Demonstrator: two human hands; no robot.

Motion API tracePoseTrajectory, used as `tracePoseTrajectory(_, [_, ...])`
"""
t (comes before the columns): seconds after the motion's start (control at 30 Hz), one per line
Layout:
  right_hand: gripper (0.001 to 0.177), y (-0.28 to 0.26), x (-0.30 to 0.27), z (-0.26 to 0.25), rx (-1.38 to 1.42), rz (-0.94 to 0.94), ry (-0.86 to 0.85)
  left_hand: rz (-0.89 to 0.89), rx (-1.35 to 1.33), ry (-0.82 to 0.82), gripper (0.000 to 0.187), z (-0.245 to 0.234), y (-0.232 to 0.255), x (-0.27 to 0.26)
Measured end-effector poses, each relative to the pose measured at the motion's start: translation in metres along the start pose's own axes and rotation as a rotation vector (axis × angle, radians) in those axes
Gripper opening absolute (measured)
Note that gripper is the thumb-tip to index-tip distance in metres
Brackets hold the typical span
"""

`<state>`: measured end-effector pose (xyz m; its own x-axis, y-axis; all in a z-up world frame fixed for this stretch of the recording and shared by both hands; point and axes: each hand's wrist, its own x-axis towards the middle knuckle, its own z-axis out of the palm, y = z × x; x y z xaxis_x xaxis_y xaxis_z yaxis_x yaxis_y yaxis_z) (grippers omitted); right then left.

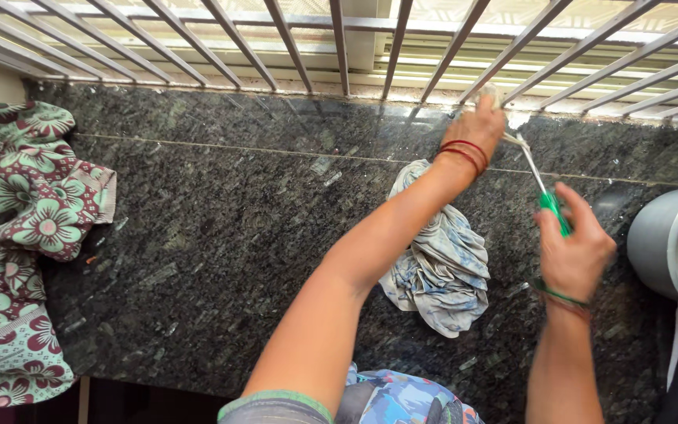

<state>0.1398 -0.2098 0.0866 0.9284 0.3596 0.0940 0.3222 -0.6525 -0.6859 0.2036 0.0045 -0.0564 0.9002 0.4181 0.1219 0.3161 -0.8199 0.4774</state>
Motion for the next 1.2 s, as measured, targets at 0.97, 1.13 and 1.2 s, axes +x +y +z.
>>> tracePoseTrajectory(0.97, [0.036, 0.008, 0.07, 0.095, -0.036, -0.284, 0.062, 0.028, -0.721, 0.047, 0.056, -0.07, 0.009, -0.085])
tracePoseTrajectory(1.13, [0.04, 0.003, 0.08, 0.123, -0.012, -0.279, 0.124, -0.006, -0.64, 0.104, 0.026, -0.146, -0.036, -0.155])
tracePoseTrajectory(1.2, [0.042, 0.002, 0.089, 0.136, -0.08, -0.243, 0.131, -0.188, -0.79, 0.076, 0.029, -0.153, -0.055, -0.174])
